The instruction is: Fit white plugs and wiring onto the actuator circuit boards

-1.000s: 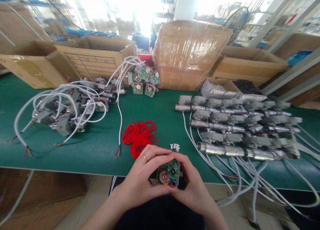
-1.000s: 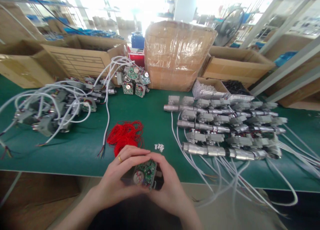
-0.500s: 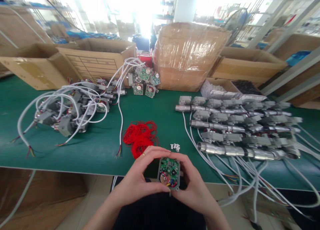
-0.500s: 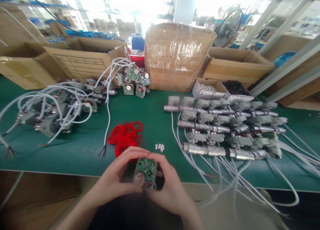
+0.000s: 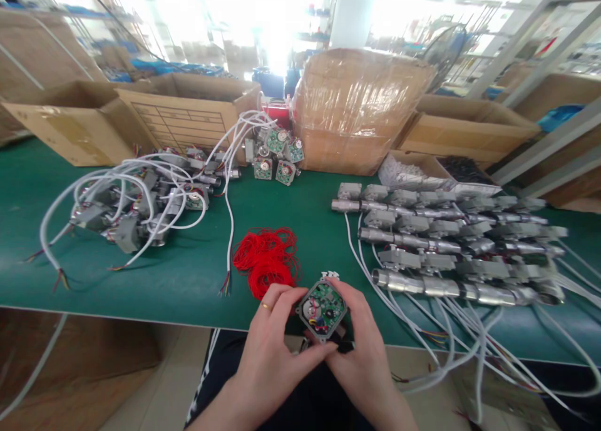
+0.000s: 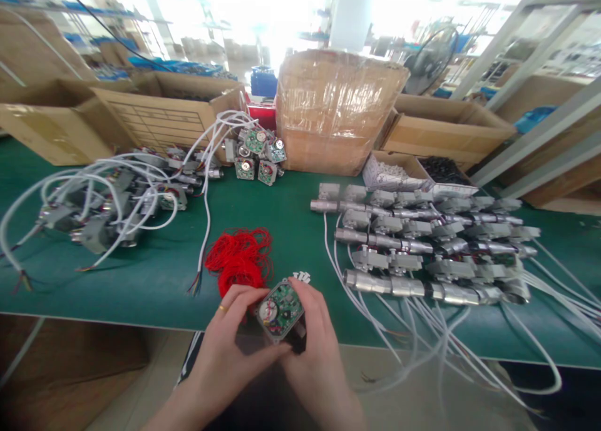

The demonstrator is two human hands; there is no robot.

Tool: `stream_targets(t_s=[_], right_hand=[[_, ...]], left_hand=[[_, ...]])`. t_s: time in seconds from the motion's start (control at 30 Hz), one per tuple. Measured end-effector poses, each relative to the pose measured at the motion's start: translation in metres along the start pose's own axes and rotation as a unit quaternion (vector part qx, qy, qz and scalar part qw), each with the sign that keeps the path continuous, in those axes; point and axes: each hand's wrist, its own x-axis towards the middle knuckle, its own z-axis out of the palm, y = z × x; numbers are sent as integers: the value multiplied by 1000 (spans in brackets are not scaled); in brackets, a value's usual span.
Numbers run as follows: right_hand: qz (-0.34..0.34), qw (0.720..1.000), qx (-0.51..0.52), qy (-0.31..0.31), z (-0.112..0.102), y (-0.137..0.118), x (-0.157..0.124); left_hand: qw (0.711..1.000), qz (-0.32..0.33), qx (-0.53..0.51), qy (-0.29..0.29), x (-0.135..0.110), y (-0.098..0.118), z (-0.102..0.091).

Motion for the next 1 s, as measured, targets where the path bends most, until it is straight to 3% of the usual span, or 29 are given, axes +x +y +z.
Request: stream_targets(t_s=[0.07, 0.17, 0.27, 0.4, 0.53, 0.63, 0.73, 0.9, 1.0], right_hand=[[2, 999, -4, -43, -9, -1, 2], [67, 987, 57, -132, -27, 1, 8], [115, 972, 128, -157, -36, 5, 14], [81, 990, 109, -47, -18, 4, 9], [43, 991, 55, 118, 11, -2, -7], [4, 987, 12, 160, 17, -4, -14], [-7, 993, 13, 118, 5, -4, -14], [28, 995, 67, -63, -26, -1, -8], [43, 991, 78, -95, -31, 3, -9]], left_hand=[[1000, 15, -18, -8, 2, 0, -3], [997, 20, -61, -51, 10, -3, -11], [986, -32, -141, -89, 12, -7, -15], [982, -90, -158, -43, 1, -6, -3], [995, -56, -74, 19, -6, 5, 16], [997, -34, -66, 36, -1, 8, 21], [995, 11, -90, -31, 8, 4, 11], [961, 79, -165, -209, 21, 0, -13], [954, 86, -159, -239, 22, 0, -16]])
